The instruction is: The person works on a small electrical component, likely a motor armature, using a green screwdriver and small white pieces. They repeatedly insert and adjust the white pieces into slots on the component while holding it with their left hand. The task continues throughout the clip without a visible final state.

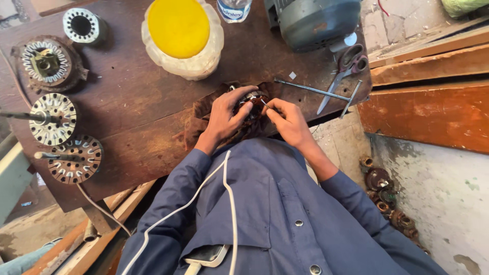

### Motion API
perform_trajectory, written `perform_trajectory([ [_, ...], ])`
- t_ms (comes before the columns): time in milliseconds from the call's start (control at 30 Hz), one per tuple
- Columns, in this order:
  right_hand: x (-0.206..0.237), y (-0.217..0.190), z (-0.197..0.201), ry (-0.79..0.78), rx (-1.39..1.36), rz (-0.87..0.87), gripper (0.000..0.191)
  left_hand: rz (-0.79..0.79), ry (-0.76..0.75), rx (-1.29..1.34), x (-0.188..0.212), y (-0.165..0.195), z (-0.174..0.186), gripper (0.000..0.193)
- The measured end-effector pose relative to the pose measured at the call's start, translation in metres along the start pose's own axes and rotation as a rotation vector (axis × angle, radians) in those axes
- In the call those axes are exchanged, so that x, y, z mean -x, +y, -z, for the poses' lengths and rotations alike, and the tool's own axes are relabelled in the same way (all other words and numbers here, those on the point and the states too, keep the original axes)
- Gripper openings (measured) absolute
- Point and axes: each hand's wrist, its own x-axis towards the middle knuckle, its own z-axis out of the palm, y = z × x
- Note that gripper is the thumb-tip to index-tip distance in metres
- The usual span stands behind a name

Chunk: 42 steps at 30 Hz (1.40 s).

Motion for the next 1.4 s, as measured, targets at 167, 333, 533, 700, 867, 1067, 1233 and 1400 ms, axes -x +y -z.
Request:
perform_trajectory([
  [167, -0.006, -0.001, -0.012, 0.026, 0.130, 0.015, 0.025, 0.016, -0.002, 0.028, 0.001, 0.000, 0.000, 0.039],
  [333, -0.013, -0.008, -0.018, 0.046, 0.064, 0.019, 0.028, 0.013, 0.007, 0.018, 0.000, 0.001, -0.001, 0.038],
  [533, -0.016, -0.014, -0.023, 0.073, -0.032, -0.017, 0.033, 0.012, 0.027, 0.018, 0.001, 0.001, -0.001, 0.038],
  [700, -0.017, -0.021, -0.027, 0.063, -0.360, -0.315, 0.040, 0.004, 0.033, -0.054, 0.000, 0.000, -0.002, 0.037],
  [867, -0.023, -0.023, -0.037, 0.130, -0.560, -0.389, 0.043, -0.020, 0.048, -0.060, -0.001, -0.001, -0.001, 0.037],
  [1067, -0.024, -0.019, -0.047, 0.167, -0.664, -0.325, 0.044, -0.038, 0.062, -0.014, -0.001, -0.002, 0.001, 0.036],
  [1233, -0.025, -0.022, -0.052, 0.186, -0.678, -0.269, 0.041, -0.036, 0.074, -0.009, 0.000, -0.003, 0.002, 0.036],
  [1400, -0.026, -0.028, -0.055, 0.214, -0.695, -0.206, 0.039, -0.020, 0.060, -0.005, -0.001, -0.003, 0.003, 0.037],
])
